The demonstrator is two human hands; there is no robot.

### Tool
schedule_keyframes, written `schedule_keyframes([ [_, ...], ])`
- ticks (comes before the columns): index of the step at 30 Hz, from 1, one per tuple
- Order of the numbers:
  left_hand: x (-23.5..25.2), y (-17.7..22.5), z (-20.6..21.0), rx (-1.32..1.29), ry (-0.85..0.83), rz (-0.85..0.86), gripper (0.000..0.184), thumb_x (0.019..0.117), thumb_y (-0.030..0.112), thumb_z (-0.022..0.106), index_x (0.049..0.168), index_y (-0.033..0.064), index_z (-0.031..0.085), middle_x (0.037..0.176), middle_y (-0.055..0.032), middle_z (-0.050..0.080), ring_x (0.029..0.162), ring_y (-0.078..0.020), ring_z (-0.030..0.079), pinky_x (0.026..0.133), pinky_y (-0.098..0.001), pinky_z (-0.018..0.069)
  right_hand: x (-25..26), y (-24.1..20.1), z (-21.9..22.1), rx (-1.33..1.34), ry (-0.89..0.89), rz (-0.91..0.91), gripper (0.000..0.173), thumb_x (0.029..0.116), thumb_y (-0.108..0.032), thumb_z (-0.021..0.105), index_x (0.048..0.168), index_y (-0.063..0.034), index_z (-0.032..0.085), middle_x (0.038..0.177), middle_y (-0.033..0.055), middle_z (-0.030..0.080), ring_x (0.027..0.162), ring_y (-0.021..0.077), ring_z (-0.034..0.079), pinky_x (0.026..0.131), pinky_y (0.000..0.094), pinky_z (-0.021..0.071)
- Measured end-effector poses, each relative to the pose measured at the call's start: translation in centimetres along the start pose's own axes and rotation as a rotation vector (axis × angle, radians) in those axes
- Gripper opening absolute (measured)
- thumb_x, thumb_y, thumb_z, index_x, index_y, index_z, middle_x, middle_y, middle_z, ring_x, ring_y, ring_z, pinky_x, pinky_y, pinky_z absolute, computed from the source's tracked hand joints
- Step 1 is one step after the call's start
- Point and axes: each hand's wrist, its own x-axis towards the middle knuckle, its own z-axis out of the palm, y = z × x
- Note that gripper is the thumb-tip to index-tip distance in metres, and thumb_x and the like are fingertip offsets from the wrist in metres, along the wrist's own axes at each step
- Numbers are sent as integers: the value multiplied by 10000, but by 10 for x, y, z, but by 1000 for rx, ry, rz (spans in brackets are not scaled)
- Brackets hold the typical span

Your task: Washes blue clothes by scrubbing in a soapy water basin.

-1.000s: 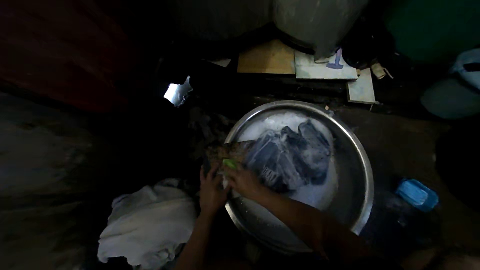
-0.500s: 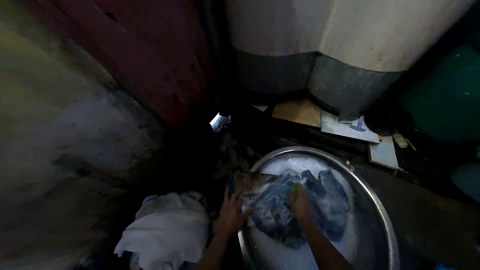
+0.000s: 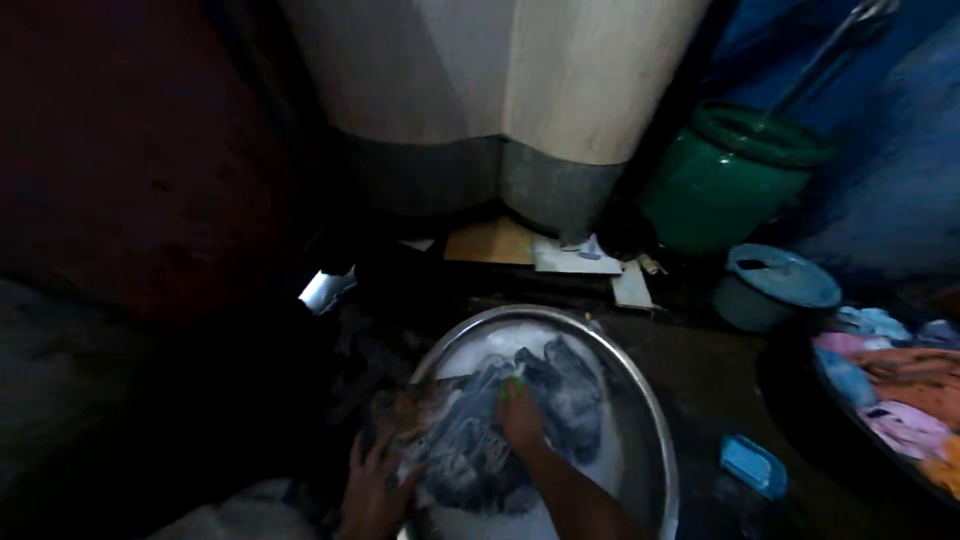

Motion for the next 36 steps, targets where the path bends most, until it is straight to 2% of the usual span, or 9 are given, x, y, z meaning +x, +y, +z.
schedule_keyframes([
  [6, 0, -1, -2, -37, 6, -4, 473, 871, 458, 763, 1115, 53, 761, 1573, -122, 470, 1526, -503, 191, 1191, -624, 299, 2, -1, 1, -8, 6, 8, 545, 1082, -393, 438, 1596, -225, 366, 1568, 233, 412, 1250, 410, 611, 992, 557, 537],
  [9, 3, -2, 1, 5, -15, -17, 495, 887, 503, 728, 1156, 88, 755, 1592, -89, 450, 1536, -471, 192, 1190, -599, 316, 0, 0, -1, -8, 21, 7, 548, 1075, -390, 454, 1589, -216, 381, 1561, 238, 423, 1255, 414, 607, 992, 568, 533],
  [12, 4, 1, -5, 13, -100, -78, 530, 919, 531, 680, 1250, 118, 722, 1630, -45, 396, 1565, -411, 140, 1219, -549, 289, 0, 0, 3, -45, 50, -19, 548, 1077, -390, 450, 1585, -194, 387, 1547, 238, 443, 1247, 413, 614, 980, 572, 540],
  [14, 3, 3, -10, 7, -133, -107, 530, 931, 559, 647, 1229, 127, 724, 1642, -14, 376, 1577, -369, 119, 1236, -517, 270, 1, 4, 9, -64, 78, -60, 548, 1078, -386, 440, 1580, -170, 396, 1541, 234, 458, 1256, 418, 609, 984, 583, 535],
  [19, 4, 1, -12, -9, -195, -114, 533, 957, 538, 622, 1306, 141, 686, 1672, 4, 314, 1583, -359, 77, 1248, -518, 235, 2, 7, 12, -76, 94, -90, 555, 1080, -382, 457, 1577, -142, 396, 1537, 252, 458, 1293, 436, 579, 1013, 605, 511],
  [27, 2, -2, -9, -66, -157, -105, 493, 944, 533, 647, 1204, 123, 730, 1655, -4, 347, 1580, -355, 103, 1237, -509, 266, 6, 12, 16, -72, 117, -92, 545, 1067, -375, 497, 1561, -159, 419, 1475, 275, 502, 1201, 462, 626, 944, 604, 546],
  [31, -5, 8, -13, -53, -208, -143, 512, 956, 517, 637, 1285, 132, 705, 1660, -12, 343, 1577, -371, 107, 1236, -524, 258, -9, 22, 11, 11, 143, -209, 544, 1054, -314, 532, 1522, -48, 461, 1462, 283, 524, 1300, 453, 566, 1059, 601, 482],
  [34, 6, 0, -8, -64, -108, -102, 480, 934, 501, 668, 1227, 127, 738, 1618, -31, 419, 1555, -406, 186, 1207, -550, 312, 3, 16, 15, 15, 222, -294, 551, 1049, -313, 529, 1501, -3, 477, 1457, 294, 528, 1311, 449, 561, 1071, 587, 475],
  [36, 1, 1, -5, -68, -186, -144, 486, 946, 515, 648, 1277, 166, 717, 1645, -5, 371, 1567, -385, 148, 1218, -544, 286, 3, 25, 20, 5, 231, -296, 535, 1045, -296, 540, 1489, -2, 489, 1424, 316, 541, 1275, 478, 576, 1044, 600, 490],
])
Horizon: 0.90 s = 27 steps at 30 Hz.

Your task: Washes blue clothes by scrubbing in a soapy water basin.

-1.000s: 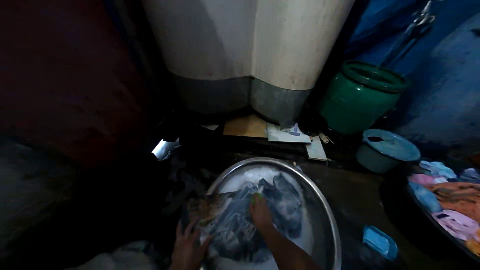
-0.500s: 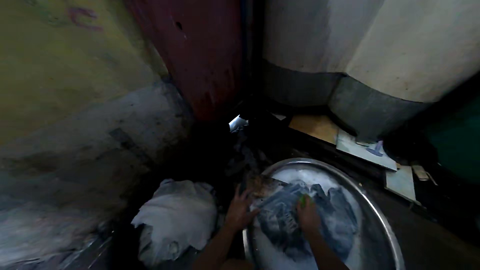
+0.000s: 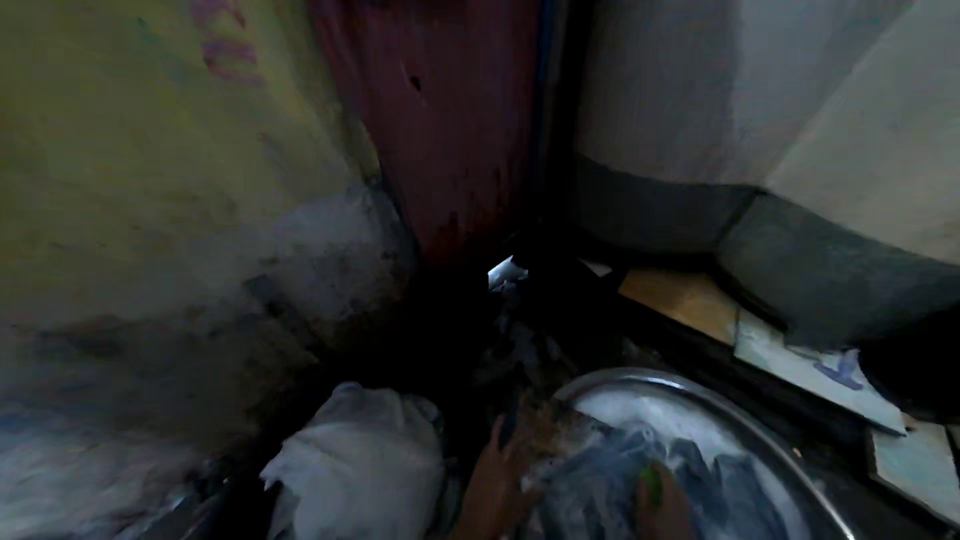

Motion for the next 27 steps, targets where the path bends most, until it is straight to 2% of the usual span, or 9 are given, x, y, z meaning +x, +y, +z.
schedule_keyframes([
  [2, 0, 0, -1, 13, -64, -27, 499, 961, 527, 625, 1296, 165, 701, 1670, 16, 320, 1580, -366, 96, 1229, -545, 257, 0, 3, 2, -5, -23, 33, 534, 1040, -284, 558, 1500, -23, 482, 1415, 331, 537, 1244, 502, 588, 1018, 621, 501],
  [6, 7, -4, 0, 36, -25, 7, 515, 963, 539, 607, 1311, 169, 691, 1662, 2, 338, 1580, -369, 88, 1237, -531, 247, 7, 1, 3, -40, -19, 40, 540, 1046, -317, 554, 1518, -68, 474, 1389, 314, 558, 1179, 486, 628, 962, 623, 532],
  [14, 2, 3, -6, 45, -32, 13, 543, 973, 535, 607, 1338, 137, 661, 1676, -17, 300, 1581, -364, 82, 1230, -534, 259, -5, 14, -20, 24, -201, -26, 605, 1048, -301, 573, 1569, -59, 384, 1480, 293, 493, 1298, 454, 560, 1061, 586, 484],
  [18, 1, 4, -6, 5, 2, 18, 487, 953, 496, 650, 1244, 109, 708, 1662, -21, 331, 1579, -365, 98, 1226, -547, 261, -14, 17, -26, 63, -268, -10, 704, 1025, -296, 621, 1611, -85, 292, 1465, 292, 505, 1261, 447, 588, 1040, 584, 496],
  [20, 1, 5, -7, 34, 1, 23, 512, 946, 515, 652, 1262, 115, 698, 1659, -16, 340, 1579, -376, 82, 1234, -608, 165, -25, 21, -35, 186, -303, -16, 818, 999, -287, 668, 1627, -53, 200, 1489, 289, 492, 1282, 420, 586, 1066, 572, 483],
  [22, 3, 12, -13, 122, -86, 44, 601, 984, 542, 588, 1446, 158, 572, 1700, -12, 247, 1583, -392, -30, 1209, -693, -48, -36, 29, -54, 237, -416, 28, 693, 1005, -316, 665, 1554, -25, 358, 1416, 275, 556, 1242, 391, 609, 1050, 552, 496],
  [23, 7, 15, -15, 185, -125, 90, 633, 1009, 554, 536, 1524, 187, 492, 1715, -14, 202, 1582, -389, -60, 1193, -708, -98, -40, 36, -64, 219, -523, 67, 612, 1012, -347, 652, 1492, -19, 461, 1354, 261, 600, 1206, 376, 627, 1036, 545, 504],
  [25, 19, 16, -18, 268, -161, 238, 667, 1035, 574, 462, 1585, 201, 399, 1715, -45, 198, 1592, -352, -6, 1218, -672, -89, -47, 57, -75, 148, -762, 121, 524, 1011, -382, 646, 1375, -11, 582, 1236, 241, 660, 1121, 354, 659, 992, 538, 521],
  [27, 47, 18, -35, 292, -194, 290, 707, 1032, 589, 457, 1607, 191, 355, 1706, -71, 223, 1595, -315, 72, 1253, -615, -41, -53, 82, -84, -5, -1017, 161, 485, 1014, -391, 639, 1312, -9, 630, 1214, 236, 671, 1120, 353, 656, 1005, 547, 506],
])
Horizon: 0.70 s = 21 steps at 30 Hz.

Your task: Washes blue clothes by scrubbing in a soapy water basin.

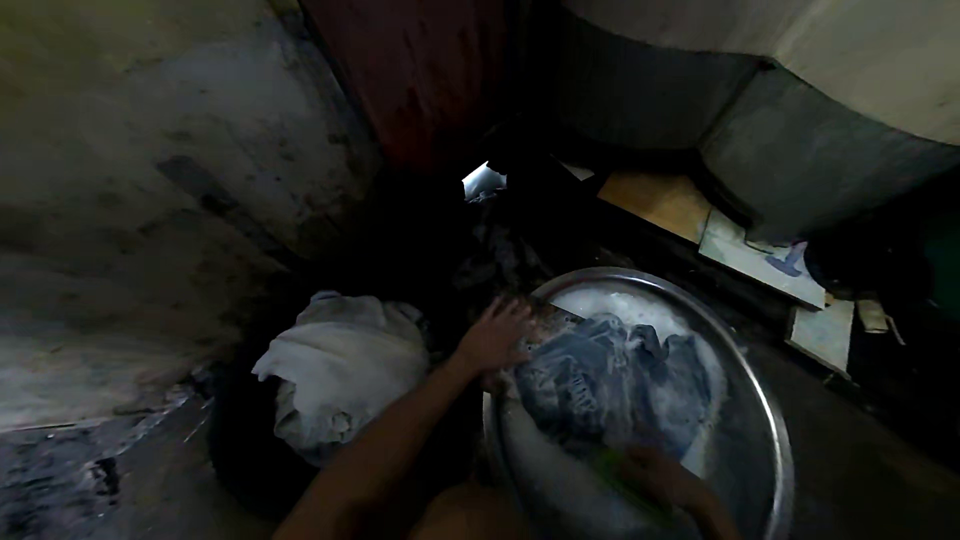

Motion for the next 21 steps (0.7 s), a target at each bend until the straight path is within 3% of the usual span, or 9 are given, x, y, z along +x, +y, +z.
schedule_keyframes([
  [2, 28, -29, -29, -6, 73, -164, 727, 1023, 630, 439, 1594, 183, 386, 1684, -70, 289, 1588, -285, 136, 1271, -572, -18, 1, 23, 2, -184, -173, 146, 478, 1002, -412, 649, 1266, -13, 663, 1197, 239, 679, 1107, 371, 656, 994, 577, 495],
  [4, 50, -65, -54, 83, 198, -409, 788, 1013, 672, 409, 1536, 85, 458, 1647, -182, 328, 1565, -385, 177, 1264, -605, 8, 4, 43, 12, -329, -174, 286, 544, 963, -493, 668, 1239, -25, 697, 1225, 239, 686, 1152, 394, 653, 1007, 619, 482],
  [8, 47, -74, -96, 93, 361, -505, 596, 1049, 424, 533, 1502, 40, 494, 1665, -258, 223, 1543, -508, 111, 1216, -706, 69, 27, 41, 49, -319, -74, 305, 532, 968, -376, 665, 1273, 59, 642, 1321, 282, 629, 1271, 431, 584, 1067, 617, 449],
  [12, 19, -29, -53, -126, 460, -409, 475, 1047, 356, 568, 1458, 118, 569, 1642, -239, 298, 1531, -519, 148, 1189, -740, 113, 25, -13, 112, -13, 33, 81, 533, 1029, -131, 589, 1487, 90, 430, 1502, 295, 480, 1421, 380, 459, 1198, 497, 344],
  [14, -1, -1, -13, -138, 370, -340, 509, 1022, 496, 563, 1448, 219, 594, 1668, -153, 290, 1557, -469, 98, 1185, -756, 52, 27, -36, 115, 219, 113, -122, 469, 1036, -118, 578, 1454, 70, 479, 1419, 238, 572, 1305, 248, 566, 1127, 368, 432],
  [16, -21, 15, 20, -140, 184, -318, 621, 977, 640, 534, 1501, 308, 534, 1728, -78, 118, 1573, -436, -45, 1179, -752, -23, 37, -74, 108, 622, 192, -464, 377, 1045, -83, 484, 1364, 114, 527, 1259, 217, 647, 1117, 149, 639, 990, 264, 510],
  [18, -33, 22, 35, -160, 164, -309, 604, 951, 487, 669, 1511, 316, 520, 1731, -73, 88, 1566, -462, 10, 1189, -714, 131, 24, -152, 88, 813, 352, -638, 384, 1026, -110, 499, 1350, 93, 538, 1201, 186, 668, 1054, 127, 663, 942, 282, 555],
  [19, -34, 23, 37, -212, 198, -315, 643, 916, 299, 739, 1517, 259, 516, 1726, -92, 111, 1555, -473, 81, 1165, -686, 230, 14, -187, 81, 692, 473, -623, 440, 1006, -141, 600, 1394, 54, 535, 1240, 189, 668, 1101, 165, 666, 979, 325, 551],
  [21, -38, 16, 44, -314, 263, -349, 835, 879, 185, 763, 1603, 161, 348, 1697, -205, 139, 1479, -498, 289, 1100, -655, 370, 6, -230, 81, 308, 571, -499, 632, 979, -321, 676, 1513, -60, 461, 1318, 179, 657, 1182, 263, 662, 1023, 450, 535],
])
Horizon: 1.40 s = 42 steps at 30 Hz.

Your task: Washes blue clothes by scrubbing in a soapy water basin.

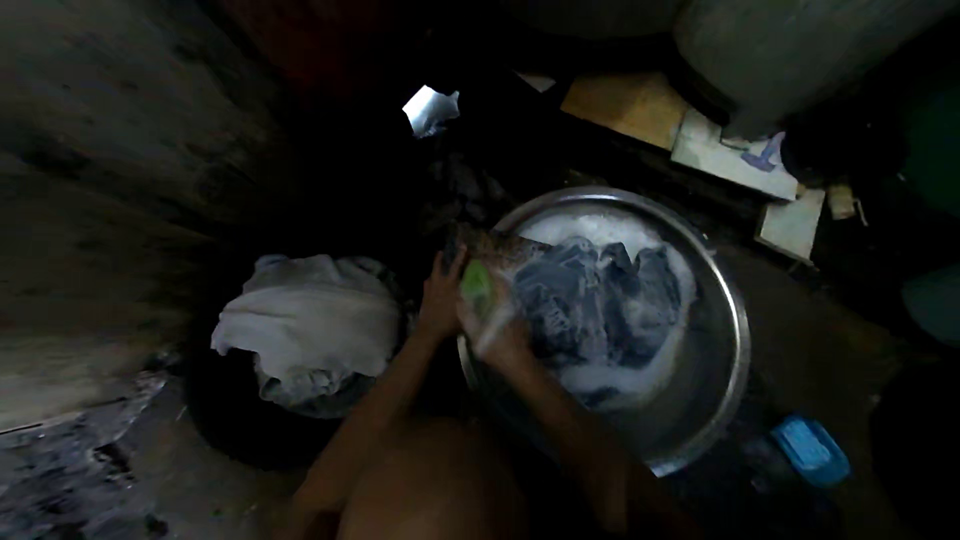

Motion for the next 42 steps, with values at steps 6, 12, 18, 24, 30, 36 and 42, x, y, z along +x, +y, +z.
schedule_keyframes([
  [6, 12, -10, 10, 89, 58, 158, 300, 899, 503, 727, 1080, 276, 803, 1643, -10, 373, 1534, -466, 163, 1156, -691, 245, 16, 168, -103, -554, 56, 304, 548, 1071, -390, 477, 1583, -207, 409, 1440, 245, 559, 1177, 431, 647, 945, 616, 534],
  [12, 13, -16, 13, 109, 98, 197, 363, 913, 497, 699, 1151, 234, 777, 1607, -52, 431, 1525, -494, 179, 1144, -707, 248, 15, 71, -49, -292, 10, 212, 537, 1074, -333, 503, 1571, -148, 419, 1479, 197, 545, 1247, 359, 625, 1032, 521, 518],
  [18, 6, -14, 26, 270, 210, 365, 456, 979, 519, 579, 1120, 129, 768, 1593, -159, 434, 1534, -516, 152, 1173, -771, 8, -8, 164, -68, -458, 124, 256, 496, 1077, -387, 459, 1559, -269, 460, 1458, 220, 561, 1172, 403, 660, 944, 566, 549],
  [24, -6, 67, 9, 215, -327, 122, 372, 1086, 190, 472, 1401, 25, 581, 1421, -224, 576, 1313, -412, 560, 1078, -608, 435, -23, 160, -172, -238, -124, 369, 625, 1082, -399, 497, 1637, -229, 267, 1417, 238, 580, 1244, 377, 616, 1061, 562, 476],
  [30, 12, 129, -77, -157, -180, 187, 252, 1045, 218, 602, 1223, 54, 673, 1121, -177, 705, 1004, -327, 690, 897, -589, 534, -52, 166, -244, -621, -453, 591, 509, 1017, -383, 639, 1310, 33, 620, 1281, 301, 619, 1214, 452, 590, 1043, 642, 433],
  [36, 44, 72, -47, -133, 215, 79, 654, 961, 402, 705, 1481, 69, 488, 1475, -251, 504, 1362, -437, 483, 1093, -647, 399, -77, 225, -126, -631, -481, 610, 517, 959, -187, 696, 1385, 68, 551, 1401, 300, 562, 1317, 464, 528, 1090, 640, 406],
  [42, -22, 24, 51, 374, 77, 109, 1038, 826, 844, 526, 1609, 183, 358, 1691, -244, 137, 1549, -518, 26, 1162, -769, -59, -48, 137, -32, 389, -439, 275, 470, 1045, -267, 574, 1403, 34, 528, 1312, 201, 623, 1156, 209, 619, 1014, 379, 500],
])
